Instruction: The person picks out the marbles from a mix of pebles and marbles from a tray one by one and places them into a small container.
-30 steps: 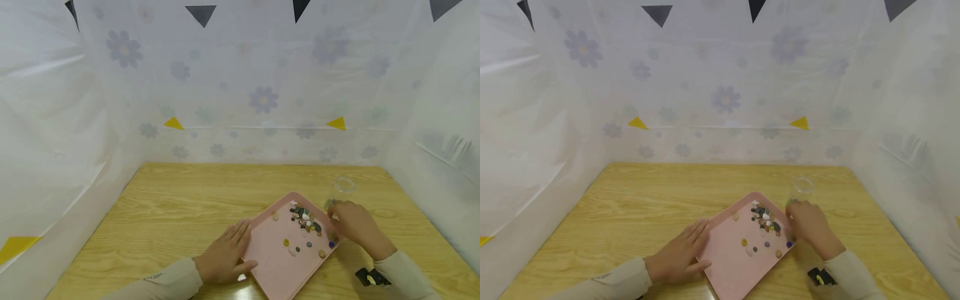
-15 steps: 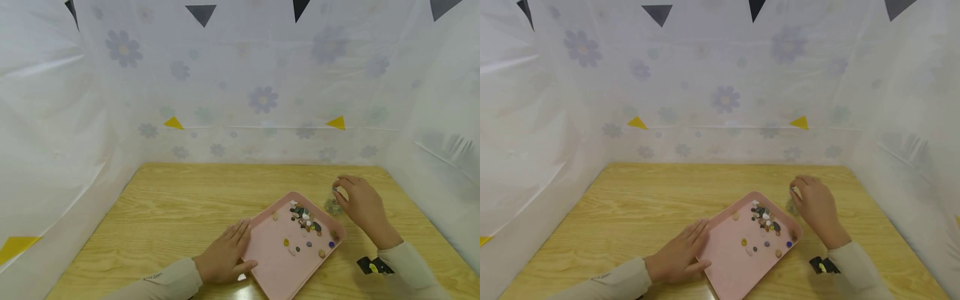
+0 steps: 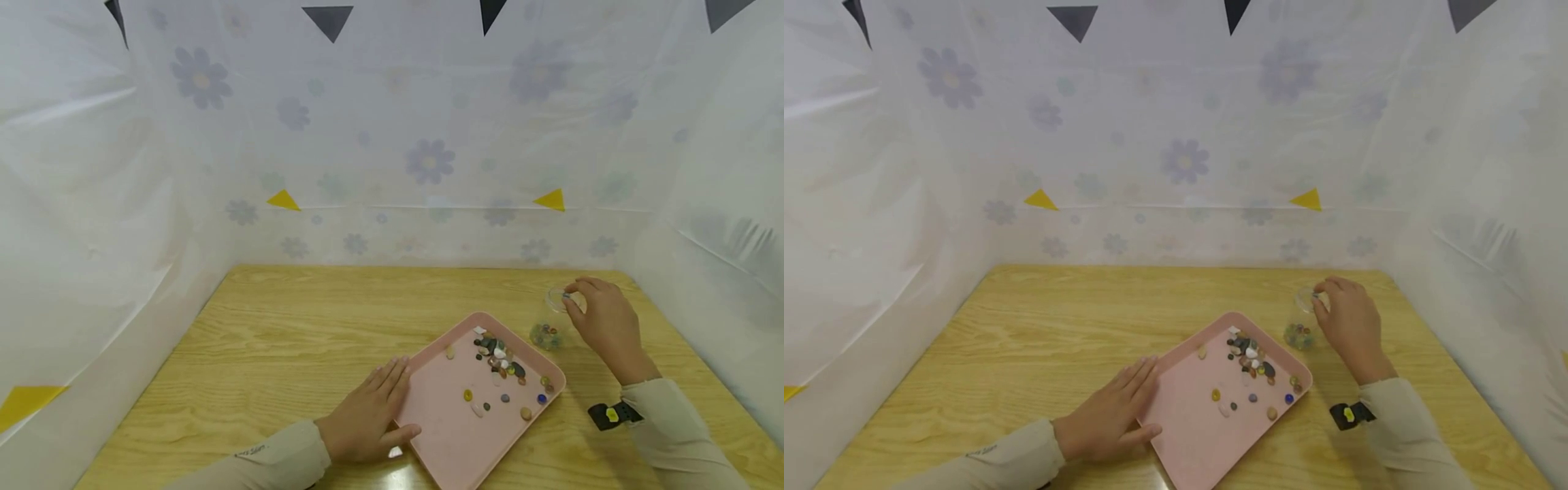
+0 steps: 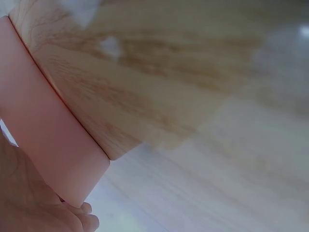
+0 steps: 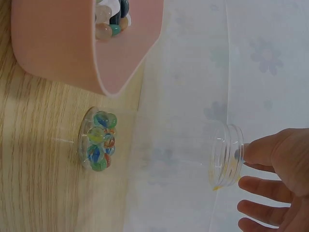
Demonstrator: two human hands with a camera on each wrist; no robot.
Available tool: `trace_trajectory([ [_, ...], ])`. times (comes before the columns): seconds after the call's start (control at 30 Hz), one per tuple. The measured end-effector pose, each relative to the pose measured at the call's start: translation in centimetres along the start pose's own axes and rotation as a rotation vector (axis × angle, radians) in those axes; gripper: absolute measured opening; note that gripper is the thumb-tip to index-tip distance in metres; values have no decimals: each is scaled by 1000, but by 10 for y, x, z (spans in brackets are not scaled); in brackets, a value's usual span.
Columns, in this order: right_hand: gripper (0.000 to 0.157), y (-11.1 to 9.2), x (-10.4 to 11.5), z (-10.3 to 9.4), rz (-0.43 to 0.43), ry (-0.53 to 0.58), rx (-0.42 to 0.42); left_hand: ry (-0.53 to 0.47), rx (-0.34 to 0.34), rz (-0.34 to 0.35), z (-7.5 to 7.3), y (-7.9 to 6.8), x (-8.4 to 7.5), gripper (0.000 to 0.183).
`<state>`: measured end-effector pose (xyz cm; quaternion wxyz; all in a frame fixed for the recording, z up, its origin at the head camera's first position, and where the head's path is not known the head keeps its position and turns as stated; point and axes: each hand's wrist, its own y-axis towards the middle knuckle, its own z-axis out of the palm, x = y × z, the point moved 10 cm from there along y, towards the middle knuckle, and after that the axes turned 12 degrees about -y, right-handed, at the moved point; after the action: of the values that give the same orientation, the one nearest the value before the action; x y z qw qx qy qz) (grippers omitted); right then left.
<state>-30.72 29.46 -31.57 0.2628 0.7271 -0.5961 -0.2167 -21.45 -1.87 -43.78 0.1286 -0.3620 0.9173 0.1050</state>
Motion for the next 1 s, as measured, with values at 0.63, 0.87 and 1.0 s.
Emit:
trace_trajectory([
  [0.63, 16, 1, -1, 0, 14, 16, 20, -5, 13, -9, 0, 0, 0, 82],
  [0.87, 14, 0, -2, 1, 12, 16, 24, 14, -6, 6, -1, 0, -1, 82],
  [1.0, 14, 0, -2, 2, 13, 14, 29, 9, -7, 6, -1, 0, -1, 81],
])
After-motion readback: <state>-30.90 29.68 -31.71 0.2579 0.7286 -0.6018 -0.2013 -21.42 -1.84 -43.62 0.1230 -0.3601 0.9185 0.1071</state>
